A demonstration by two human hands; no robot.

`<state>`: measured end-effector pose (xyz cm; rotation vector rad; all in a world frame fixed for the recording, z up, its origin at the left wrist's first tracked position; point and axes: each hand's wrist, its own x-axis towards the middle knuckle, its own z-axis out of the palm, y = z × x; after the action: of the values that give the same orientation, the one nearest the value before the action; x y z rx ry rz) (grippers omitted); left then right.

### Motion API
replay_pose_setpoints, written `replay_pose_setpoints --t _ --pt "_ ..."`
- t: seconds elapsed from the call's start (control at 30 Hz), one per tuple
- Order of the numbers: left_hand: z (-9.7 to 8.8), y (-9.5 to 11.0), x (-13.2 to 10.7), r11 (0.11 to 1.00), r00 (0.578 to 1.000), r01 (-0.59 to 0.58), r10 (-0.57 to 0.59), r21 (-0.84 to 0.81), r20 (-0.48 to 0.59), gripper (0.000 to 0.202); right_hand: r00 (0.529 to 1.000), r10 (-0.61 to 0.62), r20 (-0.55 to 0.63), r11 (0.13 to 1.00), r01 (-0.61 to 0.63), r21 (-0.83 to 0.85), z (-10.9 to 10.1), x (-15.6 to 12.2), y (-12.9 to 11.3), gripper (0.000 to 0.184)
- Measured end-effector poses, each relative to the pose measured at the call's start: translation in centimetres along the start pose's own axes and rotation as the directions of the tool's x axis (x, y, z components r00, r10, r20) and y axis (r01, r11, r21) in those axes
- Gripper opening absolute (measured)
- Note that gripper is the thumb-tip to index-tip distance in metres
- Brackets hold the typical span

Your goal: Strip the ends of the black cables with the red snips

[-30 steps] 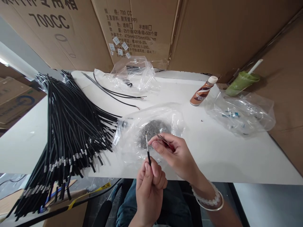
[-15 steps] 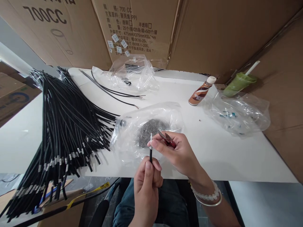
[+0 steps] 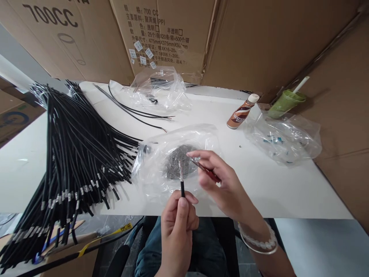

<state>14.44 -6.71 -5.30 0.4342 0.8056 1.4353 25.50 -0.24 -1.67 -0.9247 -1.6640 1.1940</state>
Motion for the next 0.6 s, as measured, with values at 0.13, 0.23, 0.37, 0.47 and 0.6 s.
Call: replay_pose_setpoints --t 0.13,0.23,0.37,0.47,0.6 --pt "0.1 0.3 -0.1 1.000 1.000 0.016 -0.017 -0.015 -0.012 0.026 0.969 -0.241 0.054 0.846 0.237 -0.478 -1.8 -0.9 -0.3 0.025" --pt "-0.1 0.2 0.0 0.999 0.999 0.035 -0.035 -0.006 -0.021 0.027 0.902 -0.354 0.248 0.579 0.419 -0.700 -3.1 -0.6 -0.8 0.023" --pt "-0.3 0.1 0.1 0.997 0.997 0.066 -0.066 0.027 -0.027 0.029 0.823 -0.388 0.414 0.375 0.552 -0.744 -4.3 0.7 -1.8 0.025" --pt "-0.4 0.3 0.1 0.996 0.997 0.075 -0.074 0.043 -0.027 0.031 0.793 -0.382 0.474 0.315 0.594 -0.740 -4.8 2.0 -2.5 0.027" --pt "-0.4 0.5 0.1 0.996 0.997 0.076 -0.074 0.055 -0.029 0.032 0.767 -0.330 0.550 0.275 0.635 -0.722 -5.1 3.2 -3.2 0.026"
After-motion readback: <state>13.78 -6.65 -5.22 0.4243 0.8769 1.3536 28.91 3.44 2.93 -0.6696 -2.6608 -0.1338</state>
